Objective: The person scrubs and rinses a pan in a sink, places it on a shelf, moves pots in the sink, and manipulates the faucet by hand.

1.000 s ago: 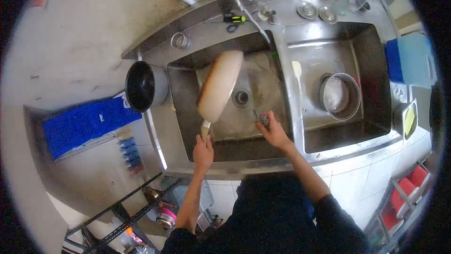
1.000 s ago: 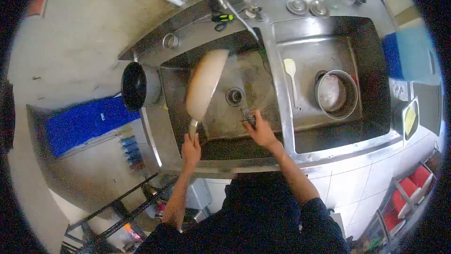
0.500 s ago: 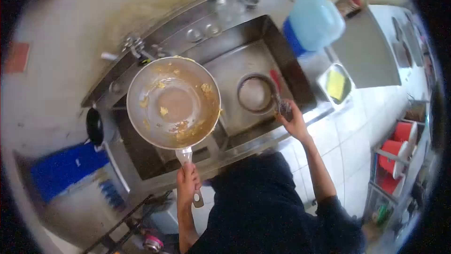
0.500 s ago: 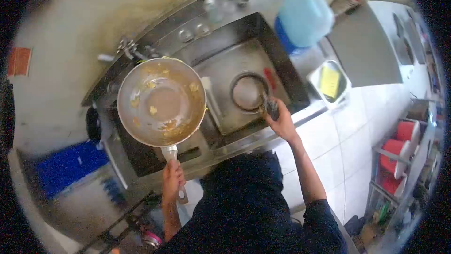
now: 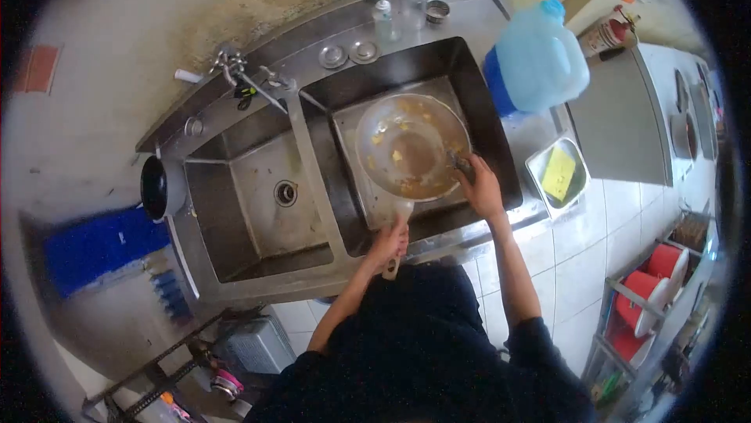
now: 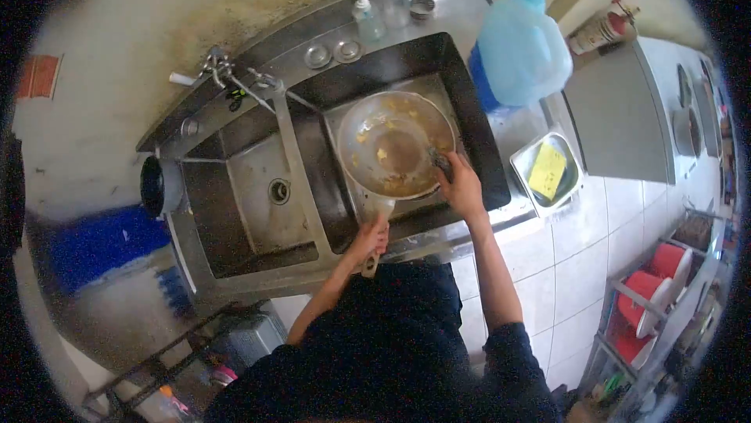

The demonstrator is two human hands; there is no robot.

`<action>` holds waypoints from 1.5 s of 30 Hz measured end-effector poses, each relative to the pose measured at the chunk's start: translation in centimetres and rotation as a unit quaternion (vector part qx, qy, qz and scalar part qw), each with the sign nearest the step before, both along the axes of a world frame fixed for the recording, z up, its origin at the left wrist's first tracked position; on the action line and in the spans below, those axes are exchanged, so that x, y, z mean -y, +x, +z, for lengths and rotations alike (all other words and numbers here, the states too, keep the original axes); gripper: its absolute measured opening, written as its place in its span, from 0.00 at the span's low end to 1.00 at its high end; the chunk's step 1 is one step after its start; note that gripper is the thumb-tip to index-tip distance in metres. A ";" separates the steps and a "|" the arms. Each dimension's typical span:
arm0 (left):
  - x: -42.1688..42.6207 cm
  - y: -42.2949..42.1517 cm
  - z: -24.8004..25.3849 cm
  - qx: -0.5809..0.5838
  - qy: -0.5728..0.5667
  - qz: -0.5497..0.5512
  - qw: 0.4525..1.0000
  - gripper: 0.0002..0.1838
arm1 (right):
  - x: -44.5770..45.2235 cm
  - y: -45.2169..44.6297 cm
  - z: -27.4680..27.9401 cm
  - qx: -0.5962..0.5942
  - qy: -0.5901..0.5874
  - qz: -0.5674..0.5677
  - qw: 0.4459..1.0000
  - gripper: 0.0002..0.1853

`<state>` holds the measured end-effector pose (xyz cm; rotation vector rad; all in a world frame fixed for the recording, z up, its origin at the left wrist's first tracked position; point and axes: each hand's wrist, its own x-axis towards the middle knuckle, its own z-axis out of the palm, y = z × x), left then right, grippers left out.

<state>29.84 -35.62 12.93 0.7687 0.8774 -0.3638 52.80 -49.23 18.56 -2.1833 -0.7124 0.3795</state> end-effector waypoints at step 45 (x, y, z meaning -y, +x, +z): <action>-37.1 -8.4 -1.3 0.228 0.340 0.052 0.911 0.27 | -30.8 -18.8 -7.5 0.149 -0.089 -0.058 0.983 0.24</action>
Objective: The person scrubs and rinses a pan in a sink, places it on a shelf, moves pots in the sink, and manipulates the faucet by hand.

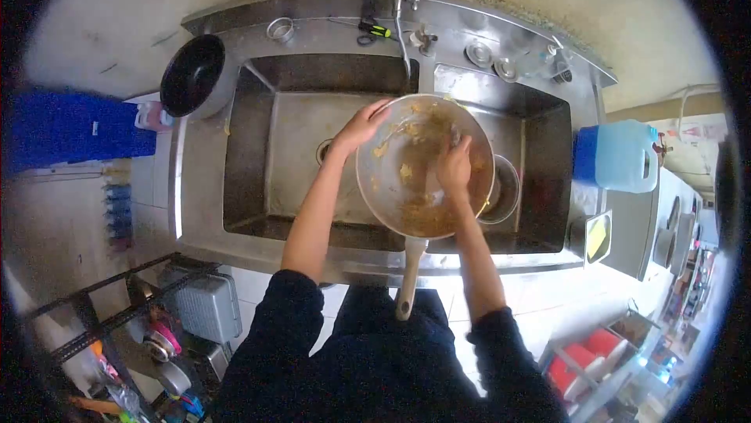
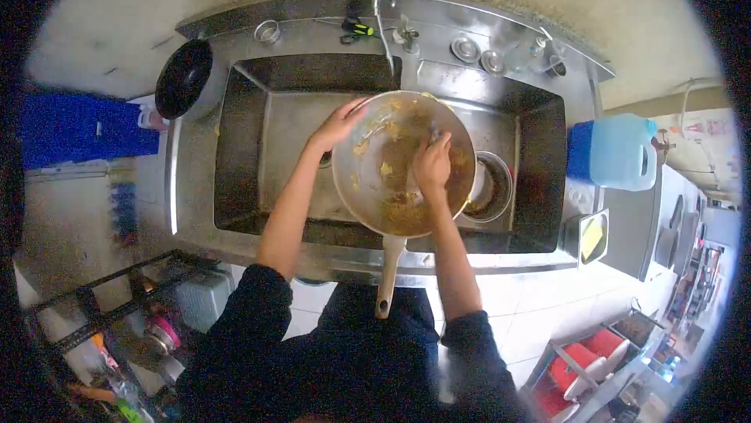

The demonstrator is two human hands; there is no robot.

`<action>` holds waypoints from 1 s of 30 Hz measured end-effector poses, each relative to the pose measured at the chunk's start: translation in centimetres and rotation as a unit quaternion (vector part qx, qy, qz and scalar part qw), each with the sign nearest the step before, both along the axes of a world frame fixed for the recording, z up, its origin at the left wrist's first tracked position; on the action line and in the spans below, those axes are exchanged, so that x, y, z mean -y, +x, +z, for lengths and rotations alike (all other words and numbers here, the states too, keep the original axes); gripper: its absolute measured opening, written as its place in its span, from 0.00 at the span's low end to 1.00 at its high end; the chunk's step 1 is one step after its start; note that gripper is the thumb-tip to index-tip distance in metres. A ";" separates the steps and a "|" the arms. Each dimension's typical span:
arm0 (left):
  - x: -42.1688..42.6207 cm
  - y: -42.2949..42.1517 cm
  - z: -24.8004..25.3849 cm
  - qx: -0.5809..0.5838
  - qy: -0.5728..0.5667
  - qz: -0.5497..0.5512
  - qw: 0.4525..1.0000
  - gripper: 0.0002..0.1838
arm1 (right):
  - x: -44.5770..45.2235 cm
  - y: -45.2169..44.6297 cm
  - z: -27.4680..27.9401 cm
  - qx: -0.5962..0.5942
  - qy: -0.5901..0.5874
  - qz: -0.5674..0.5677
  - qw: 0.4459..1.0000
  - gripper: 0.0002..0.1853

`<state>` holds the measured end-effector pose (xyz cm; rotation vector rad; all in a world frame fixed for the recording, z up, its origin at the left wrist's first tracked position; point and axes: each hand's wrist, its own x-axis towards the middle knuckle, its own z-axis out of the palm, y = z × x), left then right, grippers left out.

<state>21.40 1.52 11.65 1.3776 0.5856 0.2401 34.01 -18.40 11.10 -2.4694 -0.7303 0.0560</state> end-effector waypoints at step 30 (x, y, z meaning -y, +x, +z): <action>3.0 -1.3 0.4 -0.011 0.180 0.090 0.979 0.17 | 2.3 -6.9 -0.5 -0.164 -0.099 0.469 0.862 0.22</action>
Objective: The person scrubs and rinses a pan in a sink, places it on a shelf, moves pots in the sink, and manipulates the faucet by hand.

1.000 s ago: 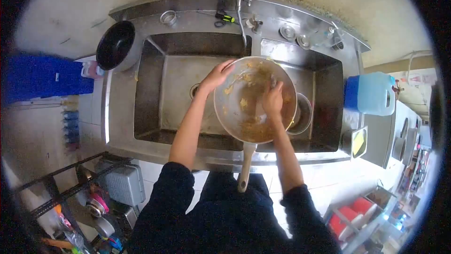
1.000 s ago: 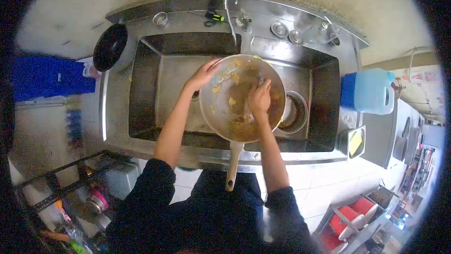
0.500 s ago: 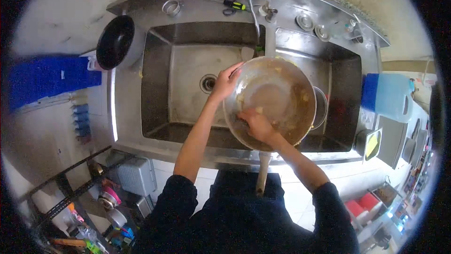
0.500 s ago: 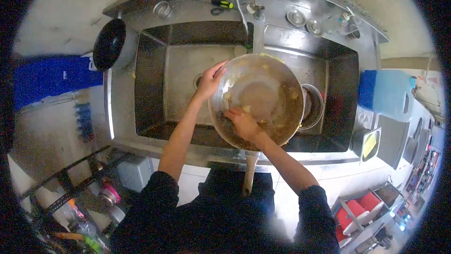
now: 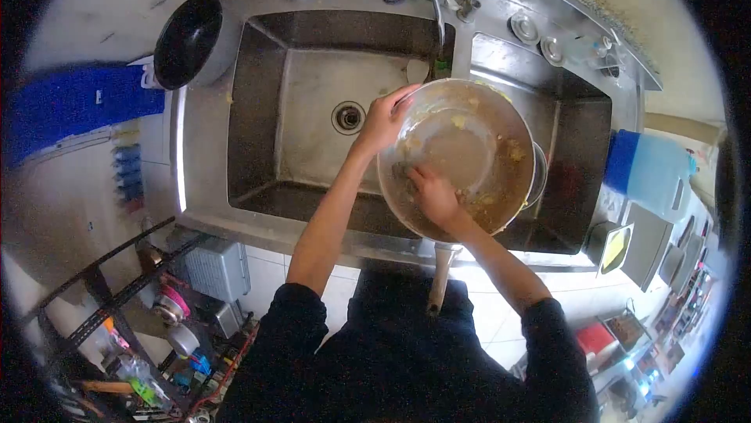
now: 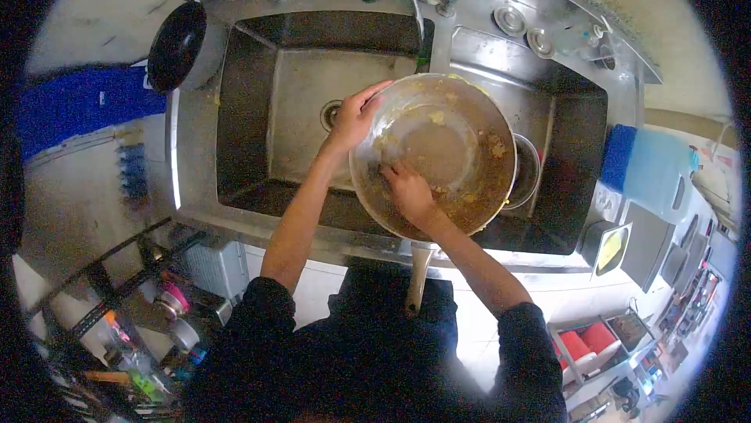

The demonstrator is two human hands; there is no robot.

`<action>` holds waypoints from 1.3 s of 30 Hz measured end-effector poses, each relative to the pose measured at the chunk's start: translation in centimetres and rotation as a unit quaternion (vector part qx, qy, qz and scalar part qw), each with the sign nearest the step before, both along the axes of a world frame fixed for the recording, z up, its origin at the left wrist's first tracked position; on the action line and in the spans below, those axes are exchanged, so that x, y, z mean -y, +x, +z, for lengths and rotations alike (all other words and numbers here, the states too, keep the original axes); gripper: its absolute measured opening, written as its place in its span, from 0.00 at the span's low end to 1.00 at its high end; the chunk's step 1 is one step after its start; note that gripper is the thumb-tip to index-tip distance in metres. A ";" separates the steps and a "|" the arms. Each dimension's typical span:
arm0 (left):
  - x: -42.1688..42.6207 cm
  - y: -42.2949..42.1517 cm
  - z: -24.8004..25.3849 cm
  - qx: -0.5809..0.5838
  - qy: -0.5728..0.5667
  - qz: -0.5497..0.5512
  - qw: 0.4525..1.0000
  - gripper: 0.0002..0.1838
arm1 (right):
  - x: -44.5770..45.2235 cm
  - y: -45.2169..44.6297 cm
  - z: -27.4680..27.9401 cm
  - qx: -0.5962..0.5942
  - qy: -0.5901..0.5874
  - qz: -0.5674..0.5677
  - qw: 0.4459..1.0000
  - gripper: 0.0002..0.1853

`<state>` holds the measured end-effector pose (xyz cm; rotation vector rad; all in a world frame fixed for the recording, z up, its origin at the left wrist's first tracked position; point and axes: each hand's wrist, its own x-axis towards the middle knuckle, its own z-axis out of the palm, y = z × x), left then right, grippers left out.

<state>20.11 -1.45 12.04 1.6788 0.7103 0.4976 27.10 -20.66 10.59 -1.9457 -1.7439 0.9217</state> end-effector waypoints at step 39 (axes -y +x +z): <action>-1.2 4.4 2.7 -0.126 0.152 -0.076 0.977 0.20 | 33.2 26.8 12.4 0.299 0.128 -0.675 0.662 0.15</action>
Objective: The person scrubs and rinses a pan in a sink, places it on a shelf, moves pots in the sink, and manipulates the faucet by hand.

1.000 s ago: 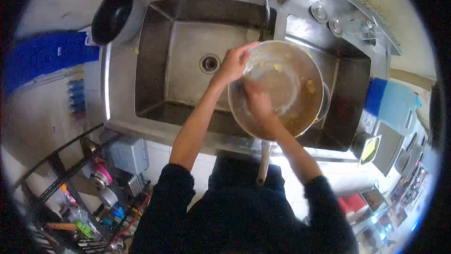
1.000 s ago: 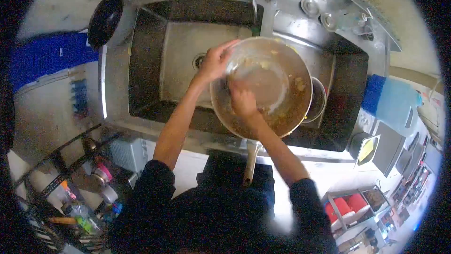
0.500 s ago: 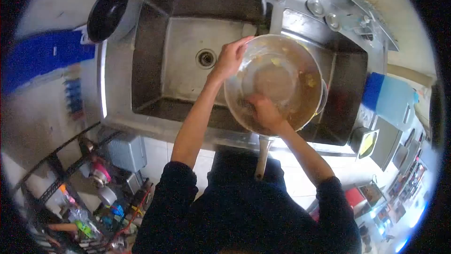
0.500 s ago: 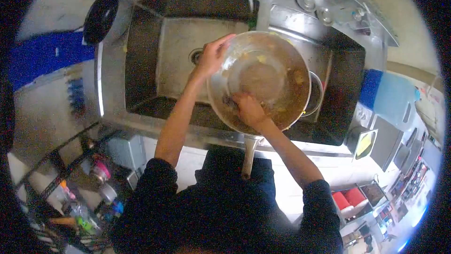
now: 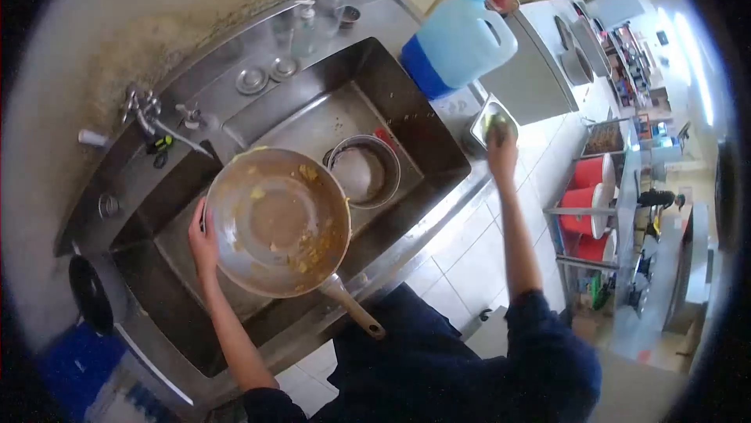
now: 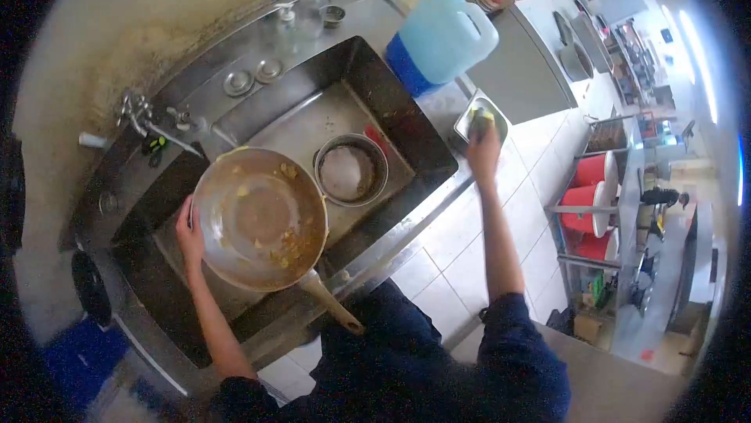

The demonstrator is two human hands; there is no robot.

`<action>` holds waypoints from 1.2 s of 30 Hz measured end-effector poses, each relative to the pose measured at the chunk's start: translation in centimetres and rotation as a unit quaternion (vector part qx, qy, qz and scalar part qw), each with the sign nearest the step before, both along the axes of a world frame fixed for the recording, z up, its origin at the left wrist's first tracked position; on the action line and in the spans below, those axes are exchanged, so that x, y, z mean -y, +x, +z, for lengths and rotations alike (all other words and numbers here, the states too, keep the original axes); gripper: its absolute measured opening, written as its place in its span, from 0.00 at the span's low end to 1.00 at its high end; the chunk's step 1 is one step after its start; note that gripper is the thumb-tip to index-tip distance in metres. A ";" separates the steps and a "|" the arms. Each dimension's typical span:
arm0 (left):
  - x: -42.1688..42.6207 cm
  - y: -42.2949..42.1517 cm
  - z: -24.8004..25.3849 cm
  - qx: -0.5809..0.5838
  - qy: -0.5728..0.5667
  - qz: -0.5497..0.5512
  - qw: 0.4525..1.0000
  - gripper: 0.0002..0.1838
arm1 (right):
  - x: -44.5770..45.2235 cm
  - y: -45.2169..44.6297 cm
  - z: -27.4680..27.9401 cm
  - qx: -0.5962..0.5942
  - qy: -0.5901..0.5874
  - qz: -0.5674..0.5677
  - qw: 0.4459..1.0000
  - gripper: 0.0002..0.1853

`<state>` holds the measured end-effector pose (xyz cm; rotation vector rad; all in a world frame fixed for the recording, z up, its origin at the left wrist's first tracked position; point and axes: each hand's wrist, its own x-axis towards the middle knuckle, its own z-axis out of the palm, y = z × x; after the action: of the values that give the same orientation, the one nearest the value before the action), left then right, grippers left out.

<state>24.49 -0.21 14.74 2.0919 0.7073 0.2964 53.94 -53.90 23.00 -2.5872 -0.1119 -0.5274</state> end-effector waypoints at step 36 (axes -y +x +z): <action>28.8 -8.3 -1.5 0.043 -0.557 0.287 0.778 0.30 | -36.1 -21.2 -11.5 -0.201 -0.228 0.630 0.714 0.19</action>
<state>16.21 -28.96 13.29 0.6963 1.1005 0.2088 32.71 -17.81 11.52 -2.2211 -1.8494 0.6470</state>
